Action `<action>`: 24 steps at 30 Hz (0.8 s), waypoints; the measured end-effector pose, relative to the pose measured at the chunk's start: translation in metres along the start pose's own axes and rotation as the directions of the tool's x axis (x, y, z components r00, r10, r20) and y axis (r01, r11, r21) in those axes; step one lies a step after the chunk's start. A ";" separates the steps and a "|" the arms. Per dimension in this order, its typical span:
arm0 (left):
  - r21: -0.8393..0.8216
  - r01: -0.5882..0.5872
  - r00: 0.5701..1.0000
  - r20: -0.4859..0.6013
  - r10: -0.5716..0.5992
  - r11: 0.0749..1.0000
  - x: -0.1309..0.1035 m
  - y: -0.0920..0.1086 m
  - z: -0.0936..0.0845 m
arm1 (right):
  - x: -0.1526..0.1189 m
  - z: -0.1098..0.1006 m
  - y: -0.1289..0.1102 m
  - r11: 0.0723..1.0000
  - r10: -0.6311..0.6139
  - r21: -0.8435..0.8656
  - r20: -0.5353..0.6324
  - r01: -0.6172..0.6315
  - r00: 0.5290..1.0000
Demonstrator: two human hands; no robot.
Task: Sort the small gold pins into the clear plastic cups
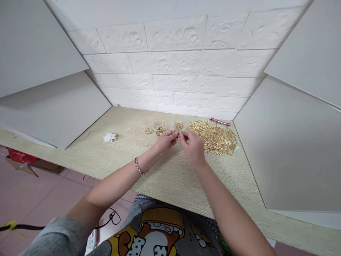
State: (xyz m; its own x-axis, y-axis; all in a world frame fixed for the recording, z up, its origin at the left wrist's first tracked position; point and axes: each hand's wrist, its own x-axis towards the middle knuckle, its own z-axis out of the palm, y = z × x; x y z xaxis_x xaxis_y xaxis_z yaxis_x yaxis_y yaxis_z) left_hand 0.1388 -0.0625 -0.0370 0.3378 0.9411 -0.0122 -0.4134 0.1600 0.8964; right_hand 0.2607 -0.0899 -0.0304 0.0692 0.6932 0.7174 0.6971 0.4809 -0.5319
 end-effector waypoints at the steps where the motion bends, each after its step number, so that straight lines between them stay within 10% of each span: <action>1: -0.001 -0.005 1.000 -0.005 0.005 1.000 0.000 -0.001 0.000 | 0.000 0.000 0.000 0.999 -0.029 -0.015 -0.002 0.029 1.000; 24: 0.240 -0.096 0.990 -0.078 0.118 0.966 0.002 -0.003 -0.001 | -0.002 0.004 0.000 1.000 -0.006 -0.029 0.031 0.007 0.999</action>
State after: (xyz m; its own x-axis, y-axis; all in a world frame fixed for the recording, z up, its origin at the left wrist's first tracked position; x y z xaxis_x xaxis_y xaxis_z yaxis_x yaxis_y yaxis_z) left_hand 0.1402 -0.0610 -0.0404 0.2202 0.9737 0.0591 -0.2285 -0.0074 0.9735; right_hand 0.2577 -0.0891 -0.0337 0.0426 0.7068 0.7062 0.7178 0.4699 -0.5137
